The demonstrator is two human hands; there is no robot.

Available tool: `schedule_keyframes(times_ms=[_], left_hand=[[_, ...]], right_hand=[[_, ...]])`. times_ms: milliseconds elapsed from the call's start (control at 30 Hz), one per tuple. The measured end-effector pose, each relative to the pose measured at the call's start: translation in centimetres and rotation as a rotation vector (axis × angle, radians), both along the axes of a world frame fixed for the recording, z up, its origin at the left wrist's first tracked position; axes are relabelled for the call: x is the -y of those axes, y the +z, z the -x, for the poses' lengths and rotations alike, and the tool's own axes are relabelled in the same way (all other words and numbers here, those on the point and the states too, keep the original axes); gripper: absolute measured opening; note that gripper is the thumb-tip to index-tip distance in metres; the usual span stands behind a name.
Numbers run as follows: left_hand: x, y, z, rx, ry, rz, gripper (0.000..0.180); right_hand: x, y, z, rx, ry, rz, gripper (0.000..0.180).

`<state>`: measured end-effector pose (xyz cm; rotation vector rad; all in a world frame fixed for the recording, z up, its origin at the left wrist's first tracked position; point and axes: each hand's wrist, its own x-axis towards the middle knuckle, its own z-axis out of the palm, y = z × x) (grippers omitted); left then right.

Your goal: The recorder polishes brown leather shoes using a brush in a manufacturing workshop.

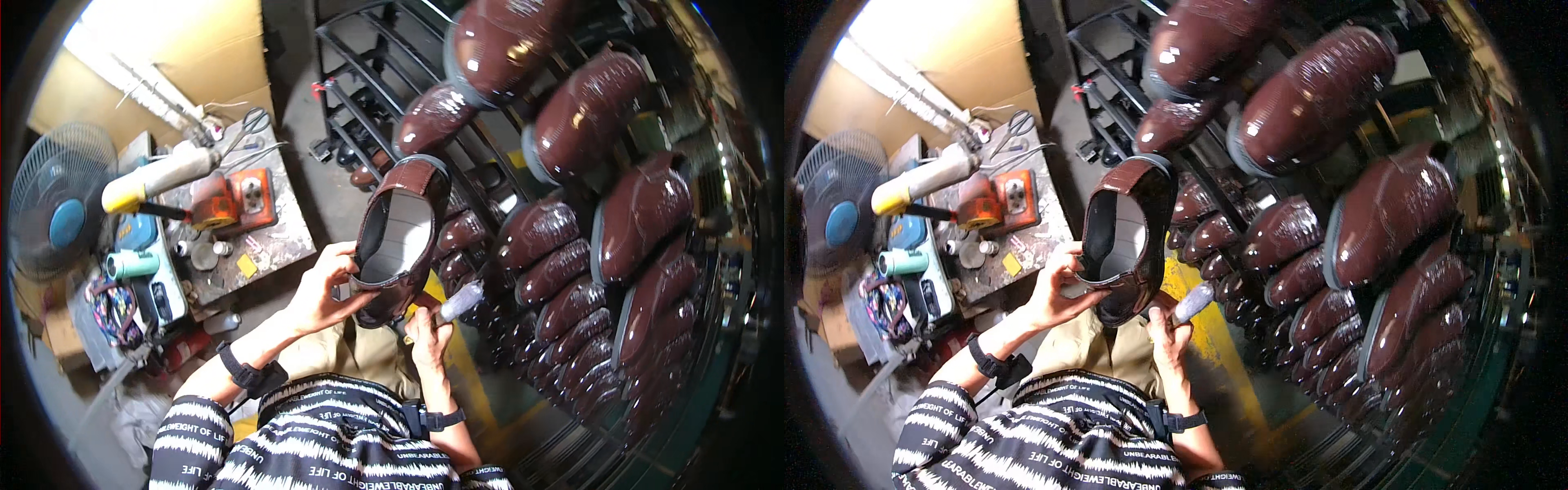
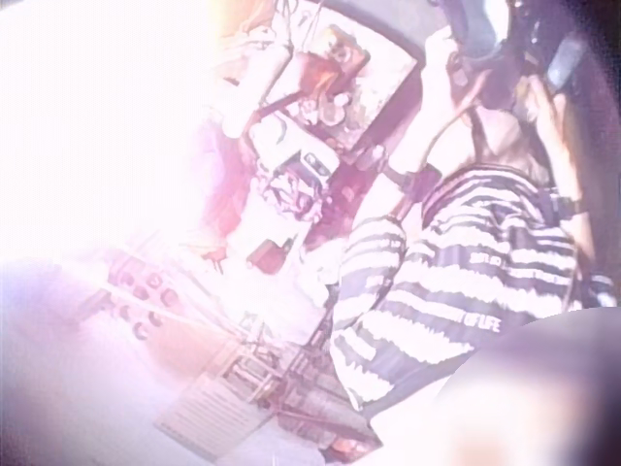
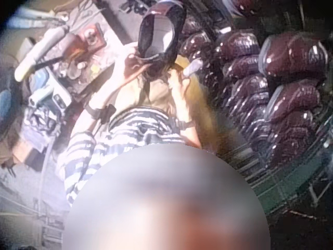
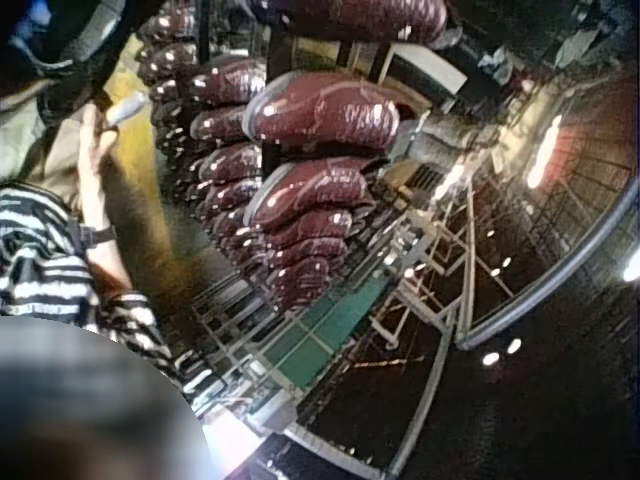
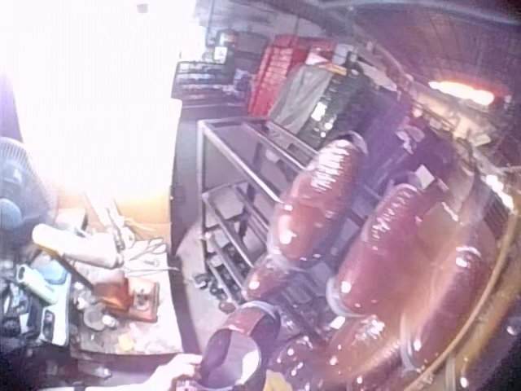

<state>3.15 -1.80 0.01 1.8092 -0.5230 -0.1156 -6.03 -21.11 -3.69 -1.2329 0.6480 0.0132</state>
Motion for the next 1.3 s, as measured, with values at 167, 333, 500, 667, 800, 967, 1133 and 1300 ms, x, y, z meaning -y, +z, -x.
schedule_keyframes(times_ms=[167,333,500,667,800,967,1133,1300], left_hand=[[-0.7,-1.2,1.6,-0.005,0.24,0.185,0.063],[-0.7,-2.1,3.0,-0.354,0.623,0.299,0.066],[-2.3,-4.0,2.6,-0.565,0.81,0.316,0.074],[-4.7,-8.9,4.1,-0.623,0.851,0.304,0.071],[-7.5,-13.8,8.2,-0.876,0.833,0.314,0.049],[-10.9,-18.1,13.7,-0.982,0.875,0.238,0.032],[-12.4,-19.6,16.0,-1.171,0.955,0.321,0.03],[-12.4,-20.0,15.7,-1.235,1.002,0.464,0.03]], right_hand=[[-1.6,0.1,-1.2,0.101,0.252,0.021,0.044],[-3.3,-0.9,-2.6,0.22,0.487,0.361,0.082],[-5.5,-2.2,-4.2,0.246,0.477,0.145,0.072],[-8.8,-4.4,-6.5,0.027,0.415,0.356,0.06],[-11.1,-6.4,-8.9,-0.009,0.36,0.29,0.057],[-13.2,-7.7,-12.4,0.018,0.407,0.111,0.049],[-15.4,-8.0,-15.6,0.032,0.438,0.097,0.041],[-17.2,-7.5,-17.2,-0.035,0.432,0.147,0.037]])
